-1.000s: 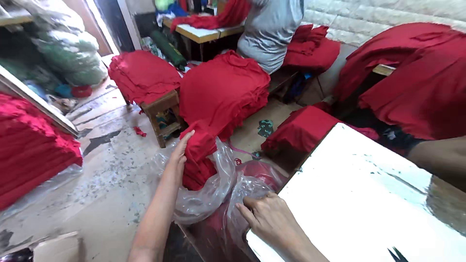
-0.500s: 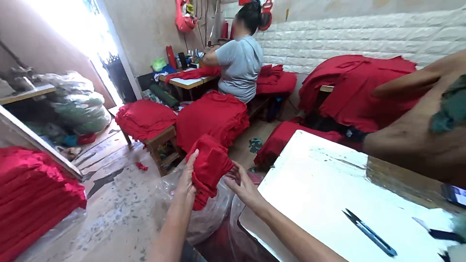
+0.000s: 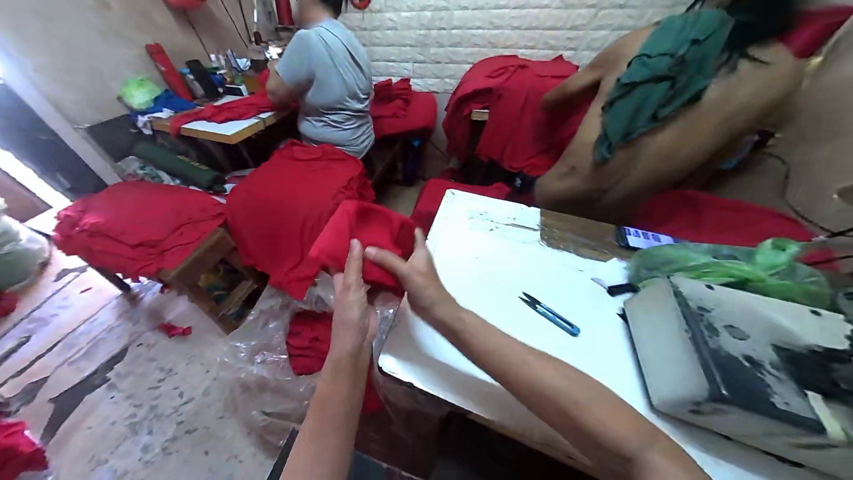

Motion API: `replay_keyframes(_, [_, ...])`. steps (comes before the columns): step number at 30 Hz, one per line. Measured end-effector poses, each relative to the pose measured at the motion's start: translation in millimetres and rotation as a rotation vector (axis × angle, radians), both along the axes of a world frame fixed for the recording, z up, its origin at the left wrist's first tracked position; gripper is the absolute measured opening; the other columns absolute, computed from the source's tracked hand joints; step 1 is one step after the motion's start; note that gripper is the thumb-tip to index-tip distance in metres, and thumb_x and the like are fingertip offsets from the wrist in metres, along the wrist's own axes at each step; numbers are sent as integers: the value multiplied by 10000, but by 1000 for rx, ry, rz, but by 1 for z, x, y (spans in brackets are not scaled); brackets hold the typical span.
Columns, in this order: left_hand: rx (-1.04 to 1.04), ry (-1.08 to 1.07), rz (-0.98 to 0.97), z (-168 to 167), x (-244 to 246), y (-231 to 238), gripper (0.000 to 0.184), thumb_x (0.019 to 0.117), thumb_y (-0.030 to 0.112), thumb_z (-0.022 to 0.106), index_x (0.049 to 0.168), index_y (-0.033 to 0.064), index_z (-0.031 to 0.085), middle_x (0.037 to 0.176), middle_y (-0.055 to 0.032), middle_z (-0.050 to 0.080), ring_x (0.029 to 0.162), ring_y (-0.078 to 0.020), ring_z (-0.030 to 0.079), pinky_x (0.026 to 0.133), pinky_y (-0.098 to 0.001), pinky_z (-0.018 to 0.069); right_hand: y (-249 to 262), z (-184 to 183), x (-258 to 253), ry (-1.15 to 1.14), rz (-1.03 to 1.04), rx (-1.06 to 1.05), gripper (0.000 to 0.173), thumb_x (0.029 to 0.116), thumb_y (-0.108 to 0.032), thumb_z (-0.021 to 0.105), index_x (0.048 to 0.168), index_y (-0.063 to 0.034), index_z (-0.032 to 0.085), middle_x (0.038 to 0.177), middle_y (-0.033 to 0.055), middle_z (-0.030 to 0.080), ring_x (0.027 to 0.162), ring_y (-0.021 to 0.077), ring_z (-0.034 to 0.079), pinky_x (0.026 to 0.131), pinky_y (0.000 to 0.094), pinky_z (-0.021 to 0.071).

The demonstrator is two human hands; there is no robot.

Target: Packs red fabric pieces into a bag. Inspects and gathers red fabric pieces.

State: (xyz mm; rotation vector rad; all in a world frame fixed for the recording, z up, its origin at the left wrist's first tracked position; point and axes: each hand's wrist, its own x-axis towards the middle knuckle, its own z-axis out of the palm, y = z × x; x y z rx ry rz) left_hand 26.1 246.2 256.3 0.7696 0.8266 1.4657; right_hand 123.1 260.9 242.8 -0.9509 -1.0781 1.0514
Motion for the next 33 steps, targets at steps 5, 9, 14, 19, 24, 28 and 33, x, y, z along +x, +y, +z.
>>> replay_keyframes(5, [250,420,-337,-1,8,27,468,1113,390,359,1331,28,560,1240,-96,653,1079,-168,643,879,-374,548,24,51,83,70,-100,-72,659,935,-234,721,1470,-74,372,1117,113,689,918,199,710,748,381,622])
replay_keyframes(9, [408,532,-277,-31,-20,41,254,1070,193,505,1147,7,660,1074,-62,705,959,-113,666,831,-303,559,22,62,168,-20,-104,3,425,969,-331,643,1332,-150,517,1064,10,698,902,139,698,749,351,616])
replay_keyframes(14, [96,641,-91,-117,-96,30,257,1069,207,514,1145,0,646,1064,-85,702,964,-142,672,836,-342,559,12,-13,277,-539,-246,-461,450,978,-414,626,1348,-178,527,1098,8,648,925,121,653,792,374,576])
replay_keyframes(19, [-332,860,-159,-211,-154,-6,297,1082,170,482,1194,-66,623,1109,-218,666,953,-275,648,836,-474,531,-5,-30,282,-1133,-560,-536,999,878,-525,746,1592,-29,253,1529,331,392,1392,510,410,1090,713,342])
replay_keyframes(24, [-806,983,-573,-257,-132,-21,327,1076,143,469,1341,-33,543,1089,-175,657,853,-196,660,797,-365,559,-39,-1,150,-1412,-287,170,740,1002,-303,597,1565,54,275,1572,326,337,1456,440,368,1182,552,346])
replay_keyframes(28, [-790,1140,-661,-302,-82,-25,460,1014,173,588,1393,-76,509,1304,-299,593,1118,-398,643,960,-559,511,-62,-55,66,-1383,102,480,539,996,-356,597,1396,5,596,1463,258,543,1315,403,562,1051,566,461])
replay_keyframes(33, [-881,1100,-376,-344,-47,-6,704,978,108,628,1590,28,290,1648,-249,231,1445,-507,335,1086,-665,379,-58,-97,34,-1391,283,558,444,1100,-367,344,1329,-156,661,1418,60,635,1368,200,541,1072,467,417])
